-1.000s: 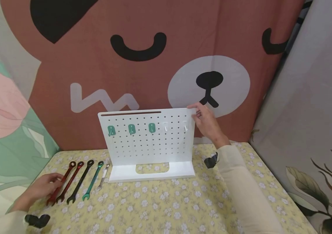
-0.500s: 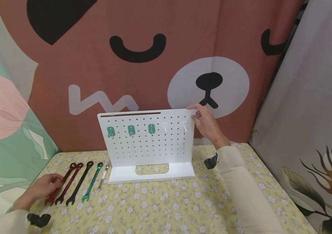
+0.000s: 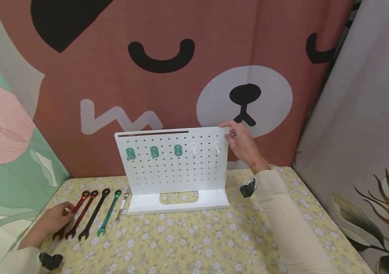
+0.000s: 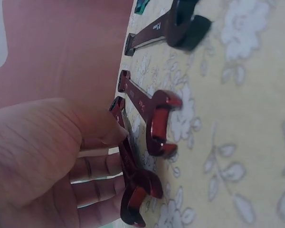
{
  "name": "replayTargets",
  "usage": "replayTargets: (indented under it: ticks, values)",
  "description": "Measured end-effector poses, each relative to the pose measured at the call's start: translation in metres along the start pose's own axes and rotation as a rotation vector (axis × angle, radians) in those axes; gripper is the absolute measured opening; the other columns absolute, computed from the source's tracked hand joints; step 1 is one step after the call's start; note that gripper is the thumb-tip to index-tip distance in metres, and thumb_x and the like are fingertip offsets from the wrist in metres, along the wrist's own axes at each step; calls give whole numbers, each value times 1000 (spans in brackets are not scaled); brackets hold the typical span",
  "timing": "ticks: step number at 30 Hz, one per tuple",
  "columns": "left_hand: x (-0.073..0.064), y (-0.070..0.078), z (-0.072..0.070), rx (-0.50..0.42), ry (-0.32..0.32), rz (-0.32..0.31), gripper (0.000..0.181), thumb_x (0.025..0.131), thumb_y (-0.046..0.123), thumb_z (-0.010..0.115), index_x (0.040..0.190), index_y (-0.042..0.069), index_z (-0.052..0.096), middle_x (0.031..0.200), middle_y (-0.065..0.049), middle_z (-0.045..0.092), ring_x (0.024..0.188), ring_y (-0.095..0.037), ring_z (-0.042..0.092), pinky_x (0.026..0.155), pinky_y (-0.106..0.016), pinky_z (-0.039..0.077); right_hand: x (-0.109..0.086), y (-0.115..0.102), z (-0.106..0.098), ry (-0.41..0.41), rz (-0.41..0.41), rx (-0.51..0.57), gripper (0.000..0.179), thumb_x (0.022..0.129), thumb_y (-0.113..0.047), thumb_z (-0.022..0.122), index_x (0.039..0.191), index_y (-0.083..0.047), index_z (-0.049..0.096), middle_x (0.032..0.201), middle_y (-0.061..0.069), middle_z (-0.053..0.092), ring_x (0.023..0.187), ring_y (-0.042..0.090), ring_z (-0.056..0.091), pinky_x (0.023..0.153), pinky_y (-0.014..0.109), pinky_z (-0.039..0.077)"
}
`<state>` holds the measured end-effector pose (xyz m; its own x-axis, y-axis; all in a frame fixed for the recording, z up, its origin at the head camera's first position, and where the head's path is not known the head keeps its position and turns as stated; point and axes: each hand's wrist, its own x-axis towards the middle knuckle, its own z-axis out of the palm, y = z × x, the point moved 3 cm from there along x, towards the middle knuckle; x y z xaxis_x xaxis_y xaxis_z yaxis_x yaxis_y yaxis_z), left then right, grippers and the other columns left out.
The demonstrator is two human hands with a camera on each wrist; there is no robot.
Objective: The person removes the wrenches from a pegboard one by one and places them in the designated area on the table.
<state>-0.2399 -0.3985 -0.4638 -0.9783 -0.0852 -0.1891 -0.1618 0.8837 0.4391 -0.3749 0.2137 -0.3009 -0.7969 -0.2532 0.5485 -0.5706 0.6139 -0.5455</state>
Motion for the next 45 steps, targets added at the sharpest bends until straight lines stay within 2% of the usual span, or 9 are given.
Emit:
replayTargets:
  ticks: [12, 16, 19, 23, 27, 34, 37, 41, 45]
  values:
    - [-3, 3, -3, 74, 0, 4, 24, 101, 10, 53, 116, -8, 56, 80, -5, 59, 59, -20, 53, 54, -39, 43, 2, 1, 2, 4, -12, 2, 34, 103, 2, 60, 135, -9, 60, 124, 18, 59, 103, 36, 62, 77, 50, 56]
    - [-8, 8, -5, 71, 25, 36, 26, 103, 13, 52, 118, -7, 56, 74, -4, 55, 55, -20, 51, 51, -38, 41, 3, 2, 3, 8, -13, 1, 34, 103, 2, 60, 135, -9, 61, 124, 17, 59, 102, 35, 62, 77, 50, 56]
    - [-11, 18, -9, 74, 70, 82, 27, 103, 14, 54, 120, -8, 57, 72, -4, 55, 53, -20, 49, 48, -37, 40, 3, 2, 3, 19, -37, -12, 34, 102, 2, 60, 134, -8, 61, 124, 17, 59, 102, 35, 62, 76, 49, 56]
    - [-15, 45, -17, 74, 147, 163, 29, 103, 14, 59, 122, -7, 60, 81, -6, 60, 58, -19, 53, 50, -37, 44, 3, 3, 4, 38, -73, -28, 33, 102, 3, 60, 134, -6, 62, 121, 18, 59, 101, 35, 63, 74, 49, 56]
    - [-21, 80, -24, 63, 240, 264, 28, 102, 15, 62, 123, -4, 64, 92, -7, 65, 71, -19, 59, 60, -42, 52, 3, 2, 5, 56, -102, -36, 33, 101, 4, 60, 133, -5, 62, 118, 19, 57, 100, 36, 62, 75, 50, 56]
    - [-33, 138, -30, 26, 399, 529, 23, 99, 7, 67, 121, 1, 66, 91, -1, 61, 75, -17, 55, 65, -40, 51, -5, 5, 5, 90, -90, -46, 39, 100, -2, 65, 138, -8, 61, 114, 19, 52, 96, 33, 62, 82, 51, 58]
    - [-37, 160, -28, 8, 430, 613, 25, 98, 6, 69, 123, 4, 66, 100, -4, 64, 84, -22, 62, 68, -43, 55, -11, 5, 6, 93, -81, -68, 46, 99, -11, 69, 144, -11, 58, 124, 21, 48, 107, 36, 57, 90, 55, 54]
    - [-41, 187, -20, -9, 473, 722, 29, 98, 6, 70, 127, 6, 65, 115, -9, 66, 102, -29, 66, 77, -50, 57, -24, 2, 6, 106, -91, -120, 57, 98, -19, 72, 151, -13, 51, 145, 22, 41, 131, 41, 41, 102, 66, 41]
    - [-43, 211, -7, -22, 502, 851, 35, 96, 6, 72, 131, 9, 65, 124, -6, 65, 109, -27, 66, 81, -49, 58, -42, -6, 6, 114, -111, -149, 64, 96, -21, 73, 153, -10, 47, 153, 22, 37, 140, 44, 31, 104, 72, 33]
